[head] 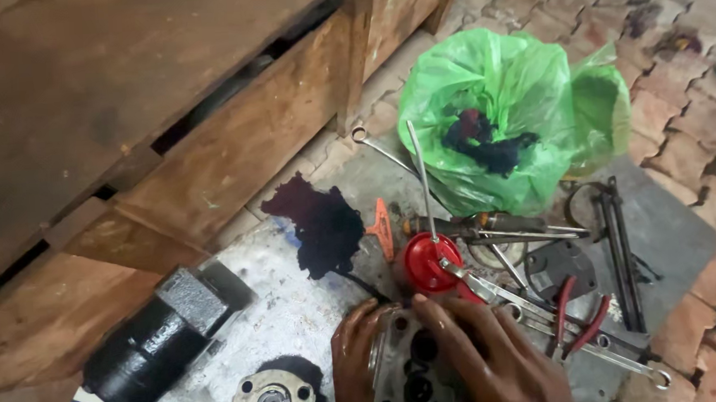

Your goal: The person cleans and assembles metal engine components on a metal surface, wiping a cylinder with a cloth, applying oil from a red dispenser, and using pliers to install small internal parts.

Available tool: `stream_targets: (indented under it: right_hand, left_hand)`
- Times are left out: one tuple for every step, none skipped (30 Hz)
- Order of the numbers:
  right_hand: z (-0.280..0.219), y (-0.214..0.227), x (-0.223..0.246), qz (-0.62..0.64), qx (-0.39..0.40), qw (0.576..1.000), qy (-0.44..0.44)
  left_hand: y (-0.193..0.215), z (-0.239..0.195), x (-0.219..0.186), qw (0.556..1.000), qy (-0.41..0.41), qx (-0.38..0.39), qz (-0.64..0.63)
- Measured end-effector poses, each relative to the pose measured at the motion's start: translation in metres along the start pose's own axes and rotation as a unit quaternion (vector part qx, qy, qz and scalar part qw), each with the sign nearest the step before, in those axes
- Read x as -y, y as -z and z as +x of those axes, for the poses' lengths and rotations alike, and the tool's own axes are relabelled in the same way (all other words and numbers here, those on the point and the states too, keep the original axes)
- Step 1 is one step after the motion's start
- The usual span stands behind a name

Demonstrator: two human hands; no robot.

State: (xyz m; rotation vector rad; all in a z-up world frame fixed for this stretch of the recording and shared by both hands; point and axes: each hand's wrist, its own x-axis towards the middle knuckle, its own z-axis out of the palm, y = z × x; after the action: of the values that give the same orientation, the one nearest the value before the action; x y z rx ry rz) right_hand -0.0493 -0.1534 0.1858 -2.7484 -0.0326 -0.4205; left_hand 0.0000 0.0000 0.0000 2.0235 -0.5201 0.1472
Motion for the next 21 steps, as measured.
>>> stream_targets:
  right_hand:
    - [-0.002,-0.003,-0.003,-0.005,0.013,1.000,-0.010]
    - [-0.005,-0.007,-0.005,-0.010,0.027,0.999,-0.020]
    - [-0.008,-0.009,-0.008,-0.016,0.041,0.999,-0.029]
    - [-0.010,-0.012,-0.011,-0.028,0.043,0.998,-0.024]
    - [-0.012,-0.013,-0.013,-0.039,0.045,0.998,-0.018]
    - [-0.014,-0.014,-0.014,-0.051,0.047,0.998,-0.012]
    - [-0.015,-0.014,-0.016,-0.045,0.058,0.997,-0.020]
    - [-0.015,-0.014,-0.018,-0.039,0.068,0.997,-0.028]
    - [-0.016,-0.014,-0.020,-0.034,0.078,0.996,-0.036]
    - [-0.016,-0.014,-0.020,-0.035,0.077,0.996,-0.034]
    - [-0.016,-0.015,-0.021,-0.037,0.076,0.996,-0.032]
    - [-0.017,-0.016,-0.021,-0.039,0.075,0.996,-0.031]
    - [-0.018,-0.016,-0.020,-0.036,0.072,0.996,-0.031]
    - [-0.019,-0.017,-0.020,-0.033,0.070,0.996,-0.031]
    - [-0.020,-0.017,-0.019,-0.030,0.068,0.997,-0.032]
    - [-0.021,-0.018,-0.018,-0.033,0.065,0.997,-0.034]
    - [-0.022,-0.020,-0.016,-0.035,0.062,0.997,-0.035]
    - [-0.022,-0.021,-0.015,-0.037,0.059,0.997,-0.036]
    - [-0.021,-0.021,-0.015,-0.032,0.053,0.998,-0.032]
    - [-0.021,-0.021,-0.015,-0.028,0.047,0.998,-0.027]
    - [-0.020,-0.021,-0.015,-0.023,0.041,0.999,-0.023]
  left_hand:
    - [0.001,0.000,-0.002,1.000,0.012,0.005,-0.005]
    - [0.002,0.003,-0.004,0.999,0.037,0.013,-0.013]
    - [0.002,0.006,-0.006,0.998,0.060,0.020,-0.023]
    - [0.003,0.009,-0.009,0.996,0.084,0.027,-0.032]
    - [0.005,0.010,-0.013,0.995,0.088,0.030,-0.028]
    - [0.008,0.009,-0.018,0.995,0.093,0.034,-0.025]
    - [0.010,0.010,-0.021,0.994,0.096,0.037,-0.022]
    - [0.012,0.012,-0.023,0.996,0.077,0.036,-0.022]
    - [0.014,0.015,-0.024,0.997,0.058,0.036,-0.023]
    - [0.016,0.017,-0.025,0.998,0.039,0.035,-0.023]
    - [0.018,0.019,-0.027,0.999,0.029,0.041,-0.021]
    - [0.020,0.019,-0.028,0.999,0.018,0.048,-0.019]
    - [0.021,0.020,-0.028,0.998,0.007,0.054,-0.016]
    - [0.023,0.021,-0.029,0.998,0.016,0.055,-0.026]
    - [0.023,0.021,-0.029,0.998,0.025,0.056,-0.035]
    - [0.024,0.021,-0.029,0.997,0.034,0.057,-0.045]
    - [0.023,0.021,-0.029,0.997,0.032,0.053,-0.039]
    - [0.022,0.021,-0.029,0.998,0.031,0.049,-0.034]
    - [0.022,0.020,-0.029,0.998,0.029,0.046,-0.028]
    - [0.022,0.020,-0.029,0.997,0.034,0.053,-0.036]
    - [0.023,0.019,-0.029,0.996,0.039,0.060,-0.044]
